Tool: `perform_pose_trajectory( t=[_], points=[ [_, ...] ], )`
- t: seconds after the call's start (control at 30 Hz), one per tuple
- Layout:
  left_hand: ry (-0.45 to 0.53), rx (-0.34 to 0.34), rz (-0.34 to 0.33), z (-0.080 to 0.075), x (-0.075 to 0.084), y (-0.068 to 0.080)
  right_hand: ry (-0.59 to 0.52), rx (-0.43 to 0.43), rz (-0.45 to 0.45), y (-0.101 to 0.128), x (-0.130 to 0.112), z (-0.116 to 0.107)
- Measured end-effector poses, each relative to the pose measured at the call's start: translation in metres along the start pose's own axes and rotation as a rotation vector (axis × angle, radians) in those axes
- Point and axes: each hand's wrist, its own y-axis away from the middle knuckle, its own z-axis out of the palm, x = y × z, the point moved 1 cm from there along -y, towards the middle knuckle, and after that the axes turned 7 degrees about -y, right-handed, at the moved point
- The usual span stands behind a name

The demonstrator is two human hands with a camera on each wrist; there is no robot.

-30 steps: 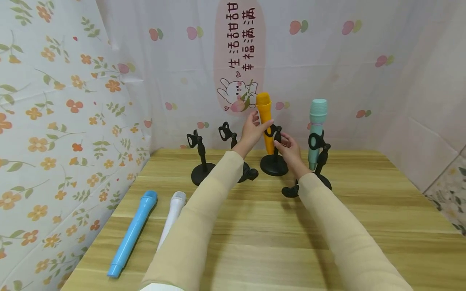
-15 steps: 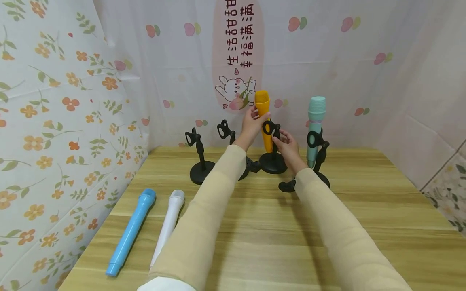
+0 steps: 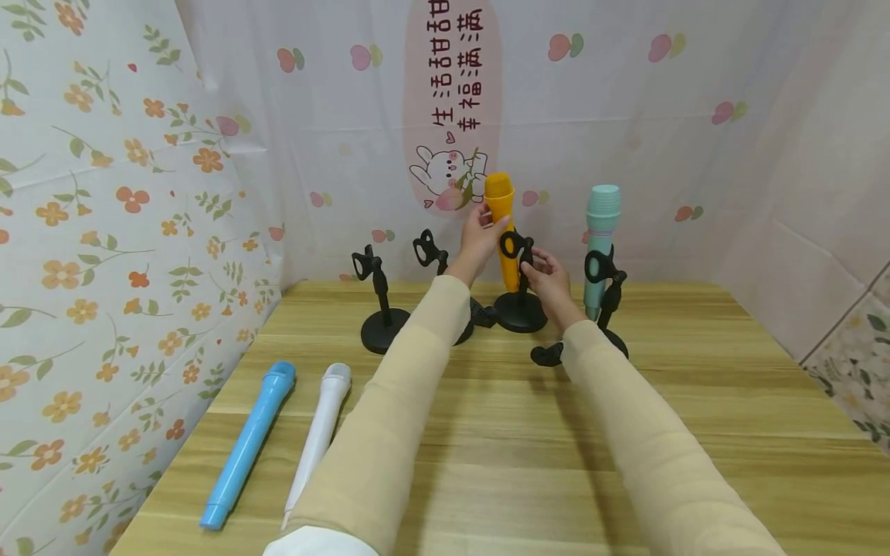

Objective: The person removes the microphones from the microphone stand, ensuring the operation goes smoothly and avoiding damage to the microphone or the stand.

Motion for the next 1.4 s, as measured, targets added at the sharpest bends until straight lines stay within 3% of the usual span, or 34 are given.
perform_pose_trajectory(
  t=[0.87,1.4],
  points=[
    [0.023,0.031,0.005,0.000,-0.002,-0.003,-0.026,0.039,0.004,0.000,0.000,0.001],
    [0.026,-0.049,0.028,-0.012,0.007,0.005,-0.099,-0.006,0.002,0.013,-0.009,-0.001]
  ],
)
